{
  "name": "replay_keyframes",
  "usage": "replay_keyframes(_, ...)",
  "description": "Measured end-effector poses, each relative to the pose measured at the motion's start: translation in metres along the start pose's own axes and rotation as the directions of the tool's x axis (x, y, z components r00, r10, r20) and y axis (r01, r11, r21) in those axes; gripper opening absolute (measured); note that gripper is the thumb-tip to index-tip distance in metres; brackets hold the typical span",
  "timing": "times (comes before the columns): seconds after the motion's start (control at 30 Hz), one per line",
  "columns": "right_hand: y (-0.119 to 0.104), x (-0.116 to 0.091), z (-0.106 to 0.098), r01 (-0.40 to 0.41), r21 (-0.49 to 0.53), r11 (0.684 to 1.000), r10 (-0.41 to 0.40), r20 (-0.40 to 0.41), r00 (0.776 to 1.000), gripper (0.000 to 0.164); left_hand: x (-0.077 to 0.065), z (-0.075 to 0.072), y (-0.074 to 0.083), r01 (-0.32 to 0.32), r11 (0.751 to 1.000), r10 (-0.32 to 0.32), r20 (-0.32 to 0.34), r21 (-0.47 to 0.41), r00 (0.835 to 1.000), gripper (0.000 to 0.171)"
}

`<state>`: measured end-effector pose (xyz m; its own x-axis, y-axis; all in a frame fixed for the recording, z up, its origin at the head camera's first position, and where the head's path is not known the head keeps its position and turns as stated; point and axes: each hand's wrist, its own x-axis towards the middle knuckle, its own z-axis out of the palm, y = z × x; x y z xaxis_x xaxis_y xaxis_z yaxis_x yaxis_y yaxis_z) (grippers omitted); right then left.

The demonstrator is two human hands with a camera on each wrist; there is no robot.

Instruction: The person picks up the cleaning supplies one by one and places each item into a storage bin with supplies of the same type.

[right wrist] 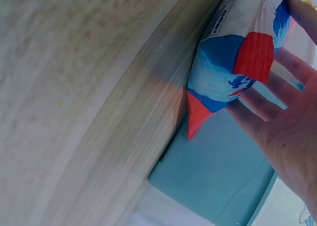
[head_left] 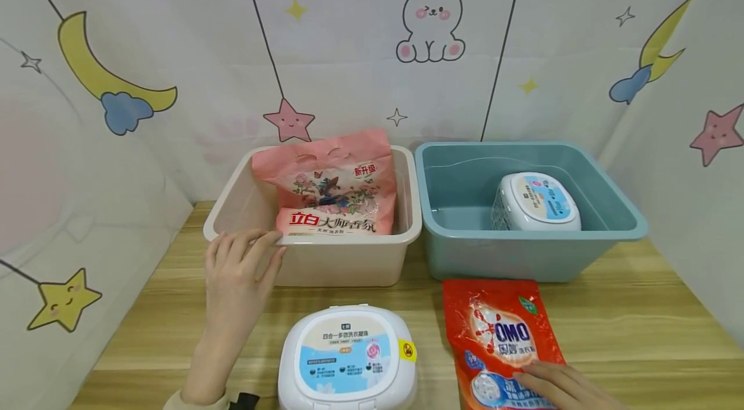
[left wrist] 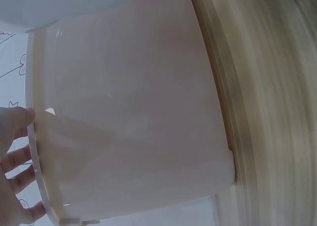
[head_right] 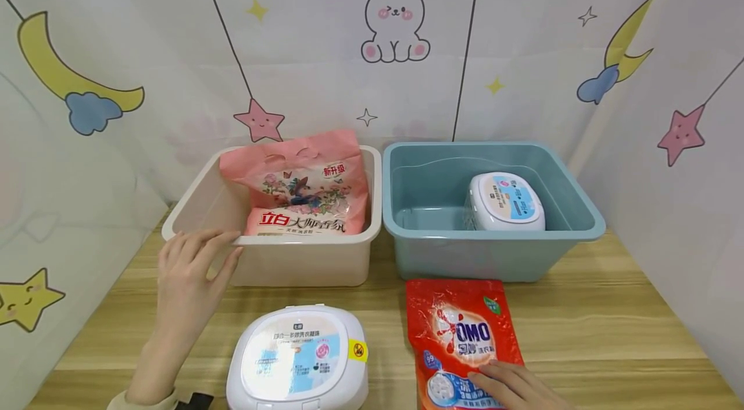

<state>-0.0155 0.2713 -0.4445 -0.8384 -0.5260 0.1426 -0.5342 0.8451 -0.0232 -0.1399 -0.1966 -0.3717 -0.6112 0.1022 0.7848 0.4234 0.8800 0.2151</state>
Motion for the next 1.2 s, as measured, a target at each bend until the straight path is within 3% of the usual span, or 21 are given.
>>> replay_keyframes(0.53,-0.0064,0.0013,-0.0018,-0.039,0.058,0.998,0.041,-0.046,0.998,0.073,-0.0007,-0.0012,0.0009,0.017,1.0,-0.018,0.028,0.011,0.999,0.024)
replay_keyframes(0.77,-0.0087,0.0014,-0.0021,-0.086,0.051,0.995,0.085,0.009,0.996,0.071,-0.0007,-0.0011,0.0001,0.012,1.0,-0.012,0.02,0.005,1.0,0.024)
replay_keyframes(0.97,-0.0014,0.0007,0.0037,-0.072,0.098,0.993,0.064,0.075,0.995,0.066,-0.0001,-0.0011,-0.0007,0.003,1.0,-0.004,0.008,0.003,1.0,0.024)
replay_keyframes(1.2,0.0002,-0.0002,0.0051,-0.035,0.101,0.994,0.034,0.016,0.999,0.066,-0.0003,0.0,-0.0002,-0.005,1.0,0.005,0.001,-0.002,1.0,0.023)
